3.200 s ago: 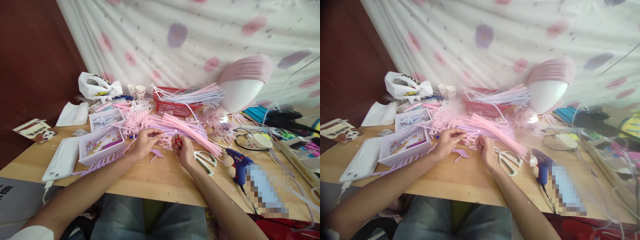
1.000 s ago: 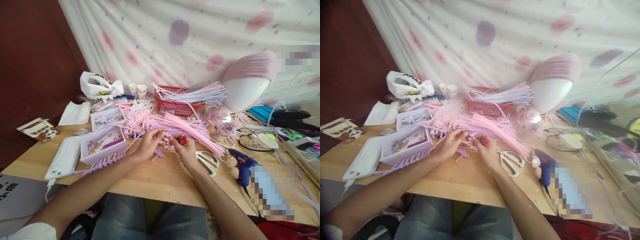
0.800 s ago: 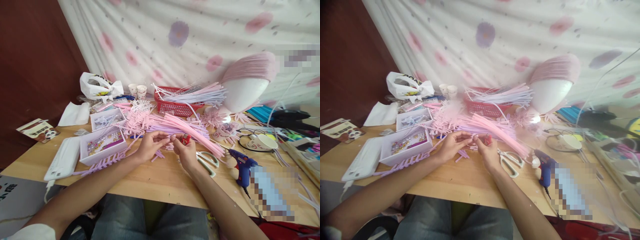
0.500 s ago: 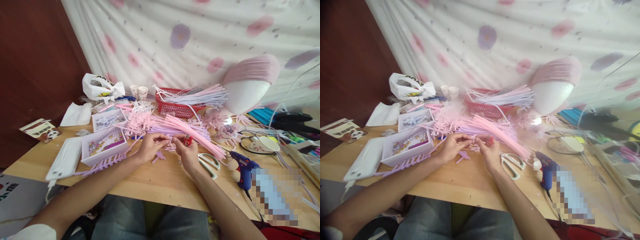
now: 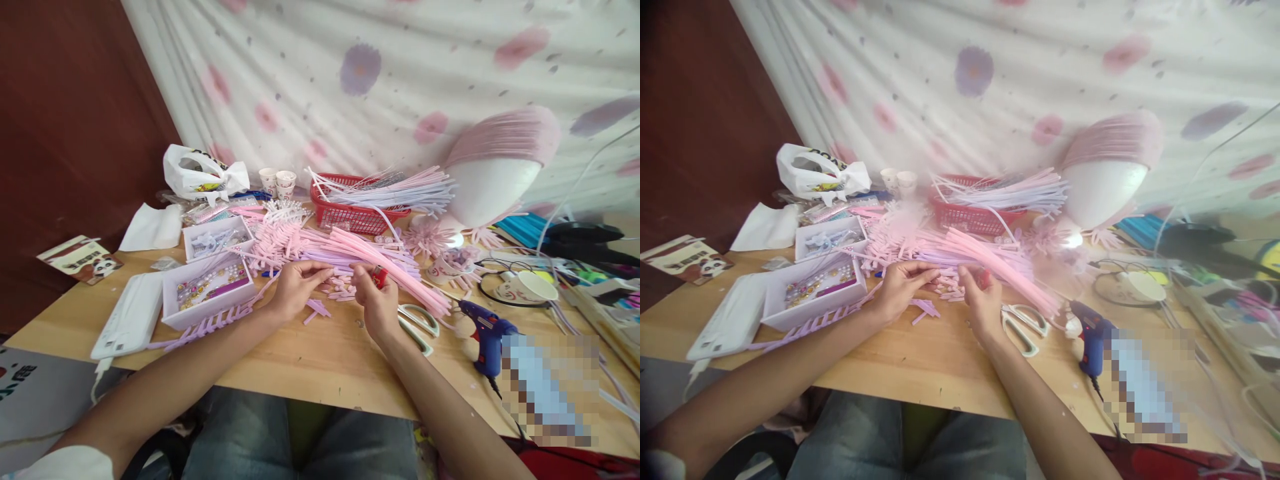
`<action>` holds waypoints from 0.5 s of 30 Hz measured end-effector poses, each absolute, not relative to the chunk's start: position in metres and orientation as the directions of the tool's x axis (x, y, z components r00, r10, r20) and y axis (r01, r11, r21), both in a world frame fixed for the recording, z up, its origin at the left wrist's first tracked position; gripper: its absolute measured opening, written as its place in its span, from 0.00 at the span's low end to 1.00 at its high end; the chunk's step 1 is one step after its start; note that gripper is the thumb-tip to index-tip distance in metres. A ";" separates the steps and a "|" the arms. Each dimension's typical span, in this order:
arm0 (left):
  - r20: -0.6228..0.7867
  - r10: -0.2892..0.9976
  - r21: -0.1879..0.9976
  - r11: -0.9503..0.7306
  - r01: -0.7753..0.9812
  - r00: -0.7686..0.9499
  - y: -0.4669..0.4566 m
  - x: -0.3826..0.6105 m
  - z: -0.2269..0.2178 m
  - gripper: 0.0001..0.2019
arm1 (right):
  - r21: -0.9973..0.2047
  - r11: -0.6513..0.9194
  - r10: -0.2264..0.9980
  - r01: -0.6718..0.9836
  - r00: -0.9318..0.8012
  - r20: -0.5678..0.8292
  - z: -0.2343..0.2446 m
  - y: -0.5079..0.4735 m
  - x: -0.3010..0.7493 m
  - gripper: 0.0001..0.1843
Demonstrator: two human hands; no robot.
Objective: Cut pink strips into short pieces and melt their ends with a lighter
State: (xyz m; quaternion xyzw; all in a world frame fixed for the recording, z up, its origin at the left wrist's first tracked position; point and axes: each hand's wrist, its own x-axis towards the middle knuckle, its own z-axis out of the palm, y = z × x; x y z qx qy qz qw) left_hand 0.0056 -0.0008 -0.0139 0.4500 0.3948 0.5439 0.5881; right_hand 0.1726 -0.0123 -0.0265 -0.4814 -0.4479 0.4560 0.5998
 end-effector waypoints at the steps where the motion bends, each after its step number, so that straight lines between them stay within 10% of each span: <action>1: 0.019 0.997 0.955 0.005 -0.295 0.079 0.000 0.005 -0.015 0.18 | -0.984 0.120 0.979 -0.135 0.178 0.095 -0.027 -0.013 0.173 0.23; 15: -0.033 0.997 0.934 0.055 -0.353 0.068 -0.004 0.008 -0.010 0.19 | -0.991 -0.078 0.994 -0.105 -0.081 -0.070 -0.028 -0.020 0.171 0.19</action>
